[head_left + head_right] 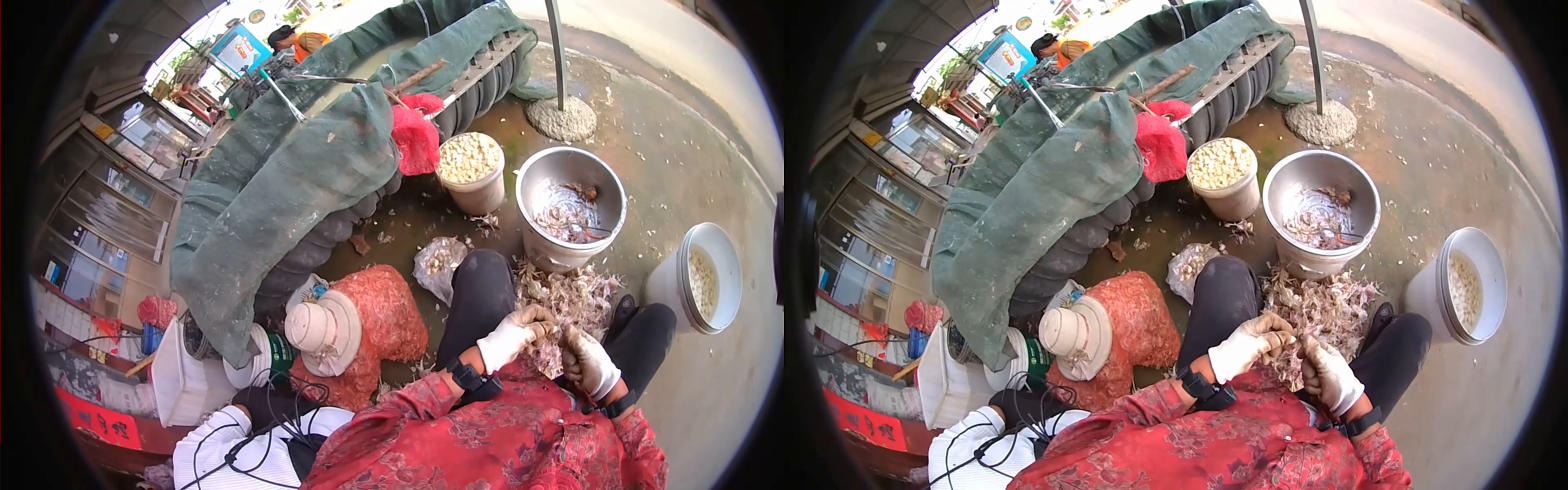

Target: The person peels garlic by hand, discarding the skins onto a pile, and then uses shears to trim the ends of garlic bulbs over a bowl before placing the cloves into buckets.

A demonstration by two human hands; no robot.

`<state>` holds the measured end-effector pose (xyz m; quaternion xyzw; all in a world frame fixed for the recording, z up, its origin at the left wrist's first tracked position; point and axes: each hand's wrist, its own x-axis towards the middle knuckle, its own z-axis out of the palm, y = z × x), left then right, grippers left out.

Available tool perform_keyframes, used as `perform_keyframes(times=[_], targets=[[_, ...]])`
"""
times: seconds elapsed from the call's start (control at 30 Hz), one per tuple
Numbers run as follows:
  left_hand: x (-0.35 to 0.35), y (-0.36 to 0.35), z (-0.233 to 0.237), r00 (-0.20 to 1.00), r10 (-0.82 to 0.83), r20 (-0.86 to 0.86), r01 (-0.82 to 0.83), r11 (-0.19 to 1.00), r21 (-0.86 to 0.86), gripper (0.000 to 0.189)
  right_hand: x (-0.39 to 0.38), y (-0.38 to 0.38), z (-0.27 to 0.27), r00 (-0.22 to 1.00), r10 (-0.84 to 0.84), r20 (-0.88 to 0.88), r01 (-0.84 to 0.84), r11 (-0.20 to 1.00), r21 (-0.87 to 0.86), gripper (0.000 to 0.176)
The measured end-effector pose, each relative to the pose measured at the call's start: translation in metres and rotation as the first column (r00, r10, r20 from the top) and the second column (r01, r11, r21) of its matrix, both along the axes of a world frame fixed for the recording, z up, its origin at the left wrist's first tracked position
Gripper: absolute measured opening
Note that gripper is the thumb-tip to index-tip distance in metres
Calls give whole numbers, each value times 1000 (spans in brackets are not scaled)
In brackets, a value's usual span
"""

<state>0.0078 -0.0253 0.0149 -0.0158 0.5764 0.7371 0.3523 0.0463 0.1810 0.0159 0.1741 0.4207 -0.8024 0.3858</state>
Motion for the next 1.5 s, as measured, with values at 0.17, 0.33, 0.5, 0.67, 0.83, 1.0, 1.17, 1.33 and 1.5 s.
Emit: perform_keyframes(times=[0.17, 0.33, 0.5, 0.67, 0.83, 1.0, 1.17, 1.33, 1.5], targets=[[-3, -4, -12, 998, -23, 62, 21, 999, 30, 14, -1, -7, 14, 959, 170, -225, -113, 963, 243, 43], [-2, -7, -12, 980, 83, 181, -133, 949, 287, 15, -1, -4, 21, 965, 150, -216, -98, 968, 232, 35], [-3, -6, 4, 982, 95, 161, -126, 972, 198, 22, 2, 11, 26, 989, 63, -136, -48, 993, 109, 29], [-2, -5, 2, 998, 18, 54, -29, 980, 199, 27, 1, 19, 31, 952, 187, -241, -159, 979, 130, 35], [-5, -5, 3, 998, -49, 37, 42, 985, 167, 19, 4, 19, 31, 970, 210, -120, -198, 975, 102, 35], [-9, -9, 8, 992, -126, 30, 121, 983, 142, 22, 7, 21, 25, 960, 229, -160, -210, 969, 126, 38], [-13, -10, 8, 980, -197, -9, 196, 969, 149, 26, 5, 25, 21, 938, 317, -139, -313, 948, 49, 33], [-17, -10, 12, 965, -262, 20, 259, 962, 91, 22, 7, 22, 23, 949, 293, -115, -295, 956, -2, 36], [-14, -8, 13, 970, -235, 64, 224, 963, 151, 21, 7, 22, 19, 942, 330, -58, -331, 944, 3, 35]])
